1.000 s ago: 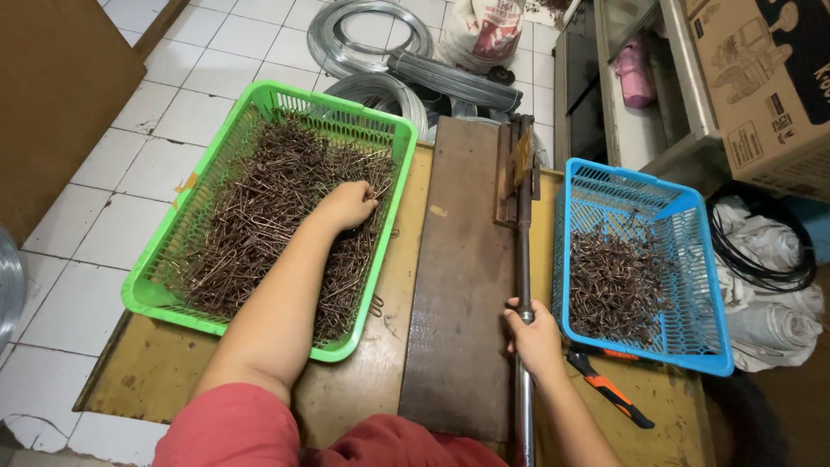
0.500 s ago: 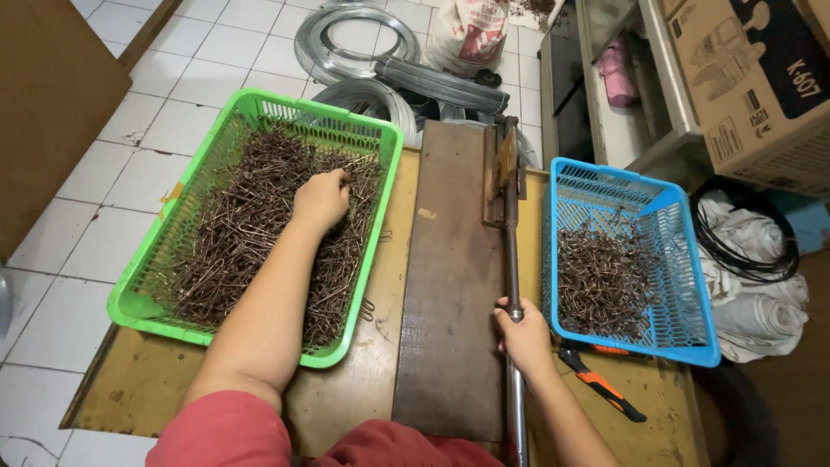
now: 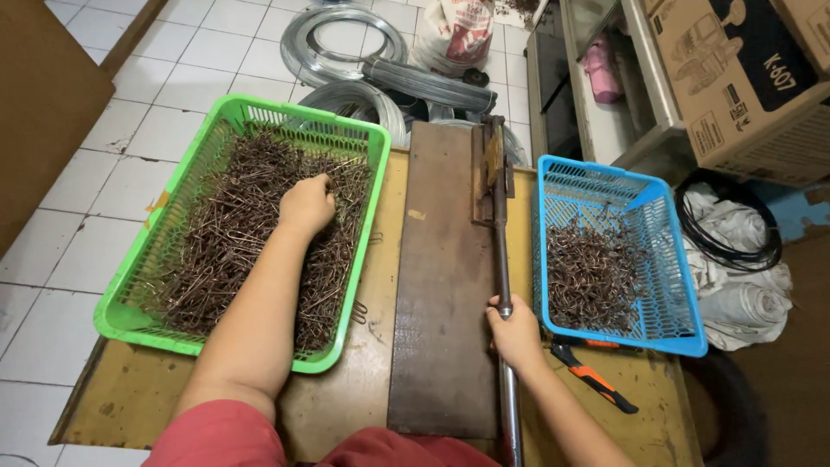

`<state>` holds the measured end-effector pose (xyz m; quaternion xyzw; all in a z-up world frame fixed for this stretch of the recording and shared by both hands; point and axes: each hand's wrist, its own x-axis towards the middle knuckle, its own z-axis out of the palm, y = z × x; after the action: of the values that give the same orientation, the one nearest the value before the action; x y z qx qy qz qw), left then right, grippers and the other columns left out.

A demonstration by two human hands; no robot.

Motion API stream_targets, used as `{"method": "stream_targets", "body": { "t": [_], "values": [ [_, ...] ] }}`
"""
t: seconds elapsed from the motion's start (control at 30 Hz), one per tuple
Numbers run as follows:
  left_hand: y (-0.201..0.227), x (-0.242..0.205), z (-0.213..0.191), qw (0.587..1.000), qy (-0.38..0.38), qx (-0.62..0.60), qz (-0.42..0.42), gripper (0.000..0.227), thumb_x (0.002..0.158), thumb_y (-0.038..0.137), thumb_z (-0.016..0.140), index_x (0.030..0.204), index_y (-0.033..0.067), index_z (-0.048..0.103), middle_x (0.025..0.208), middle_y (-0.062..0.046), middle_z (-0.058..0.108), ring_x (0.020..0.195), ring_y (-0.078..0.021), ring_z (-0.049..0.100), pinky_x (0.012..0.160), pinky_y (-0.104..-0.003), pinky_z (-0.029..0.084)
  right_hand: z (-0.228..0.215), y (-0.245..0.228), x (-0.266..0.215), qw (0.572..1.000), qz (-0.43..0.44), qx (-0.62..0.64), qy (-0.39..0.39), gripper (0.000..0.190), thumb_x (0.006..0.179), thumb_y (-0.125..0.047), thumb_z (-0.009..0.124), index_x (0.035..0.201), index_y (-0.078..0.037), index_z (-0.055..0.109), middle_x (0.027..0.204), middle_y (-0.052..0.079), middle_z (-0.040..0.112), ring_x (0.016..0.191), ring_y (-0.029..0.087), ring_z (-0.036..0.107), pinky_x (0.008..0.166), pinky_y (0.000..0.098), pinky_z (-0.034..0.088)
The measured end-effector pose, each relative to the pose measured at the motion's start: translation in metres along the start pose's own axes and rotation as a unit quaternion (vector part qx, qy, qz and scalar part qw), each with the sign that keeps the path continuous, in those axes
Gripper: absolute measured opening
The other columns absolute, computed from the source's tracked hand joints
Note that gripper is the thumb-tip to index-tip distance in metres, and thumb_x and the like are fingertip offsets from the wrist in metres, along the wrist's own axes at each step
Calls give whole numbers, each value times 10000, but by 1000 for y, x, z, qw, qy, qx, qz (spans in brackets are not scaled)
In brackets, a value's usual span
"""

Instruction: Cutting metal rods to size using a manual lever-operated shear.

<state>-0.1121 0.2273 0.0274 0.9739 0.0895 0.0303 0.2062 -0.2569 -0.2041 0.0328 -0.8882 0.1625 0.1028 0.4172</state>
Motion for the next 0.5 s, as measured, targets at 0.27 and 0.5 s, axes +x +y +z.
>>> {"method": "stream_targets", "body": {
  "t": [0.27, 0.5],
  "values": [
    [2, -2, 0, 1000, -2, -6, -1, 300, 1003, 215, 636, 1248, 122, 783, 1094, -200, 808, 1103, -417, 773, 928, -545, 622, 2, 2, 4, 1000, 4, -25, 0, 204, 933, -187, 757, 1124, -129, 798, 650, 127, 742, 531, 291, 765, 571, 367, 599],
    [7, -3, -5, 999, 8, -29, 18, 281, 1025, 201, 634, 1253, 97, 761, 1110, -235, 778, 1131, -448, 747, 958, -549, 607, -1, -5, -3, 1000, 5, -2, -1, 192, 932, -161, 748, 1114, -123, 794, 623, 128, 726, 496, 283, 750, 542, 356, 593]
  ]
}}
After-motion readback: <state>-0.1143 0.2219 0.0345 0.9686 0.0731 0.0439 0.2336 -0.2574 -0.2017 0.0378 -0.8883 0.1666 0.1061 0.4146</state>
